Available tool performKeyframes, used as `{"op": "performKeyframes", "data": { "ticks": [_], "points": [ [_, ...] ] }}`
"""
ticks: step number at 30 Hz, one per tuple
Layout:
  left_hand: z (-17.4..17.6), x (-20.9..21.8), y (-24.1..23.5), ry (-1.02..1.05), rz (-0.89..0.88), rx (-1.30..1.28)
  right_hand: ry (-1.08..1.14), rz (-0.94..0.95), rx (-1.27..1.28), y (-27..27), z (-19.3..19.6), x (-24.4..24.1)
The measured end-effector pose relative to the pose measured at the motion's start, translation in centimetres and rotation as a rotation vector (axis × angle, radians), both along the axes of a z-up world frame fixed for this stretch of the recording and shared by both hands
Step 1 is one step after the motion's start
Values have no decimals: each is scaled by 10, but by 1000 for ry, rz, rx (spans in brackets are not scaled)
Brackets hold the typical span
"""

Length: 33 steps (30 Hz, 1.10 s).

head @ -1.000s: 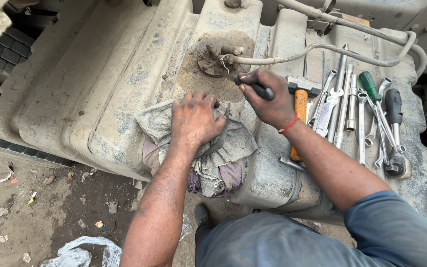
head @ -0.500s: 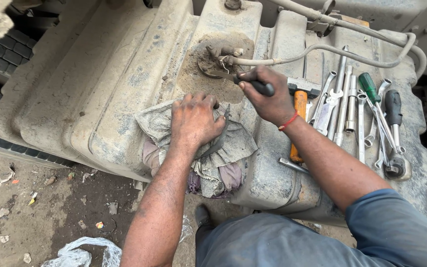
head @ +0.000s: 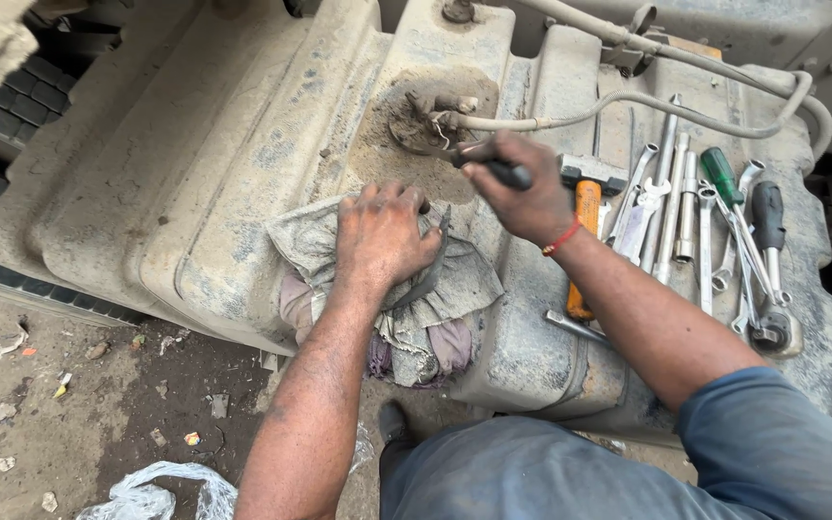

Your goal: The person scrapes a dirty area on a vehicle's undercarriage using a knife-like tool while holding a rag in the other hand. The person repeatedly scrapes the same spot and occasionally wipes the area with the rag.

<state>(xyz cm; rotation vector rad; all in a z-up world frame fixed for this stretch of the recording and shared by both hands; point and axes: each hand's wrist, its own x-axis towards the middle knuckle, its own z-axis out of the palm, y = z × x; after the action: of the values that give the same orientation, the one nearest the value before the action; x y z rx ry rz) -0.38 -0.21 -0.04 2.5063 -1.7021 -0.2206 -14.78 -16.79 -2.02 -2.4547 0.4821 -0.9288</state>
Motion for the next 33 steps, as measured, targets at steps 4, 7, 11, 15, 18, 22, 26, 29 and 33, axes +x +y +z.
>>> {"op": "performKeyframes", "data": {
  "ticks": [4, 7, 11, 15, 18, 22, 26, 29, 33],
  "points": [
    [-1, -2, 1, -9, -4, 12, -160, 15, -101, 7, -4, -1],
    [3, 0, -1, -30, -7, 0, -163, 68, -115, 9, 1, 3],
    [-1, 0, 1, -22, -5, 24, -124, 18, -2, 11, -2, 6],
    [0, 2, -2, -20, -6, -11, -86, 11, -57, 8, 1, 9],
    [-3, 1, 0, -23, -14, -1, -280, 55, -177, 12, -1, 6],
    [-2, 1, 0, -20, -8, -16, -166, 57, -1, 13, 4, 7],
    [-4, 1, 0, -26, -13, -19, -79, -63, 61, 12, 4, 8],
    [-1, 3, -2, -24, -14, 2, -39, -76, 123, 9, 6, 10],
    [-3, 0, 1, -31, -16, -25, -174, -61, -40, 12, 5, 8]
  ]
}}
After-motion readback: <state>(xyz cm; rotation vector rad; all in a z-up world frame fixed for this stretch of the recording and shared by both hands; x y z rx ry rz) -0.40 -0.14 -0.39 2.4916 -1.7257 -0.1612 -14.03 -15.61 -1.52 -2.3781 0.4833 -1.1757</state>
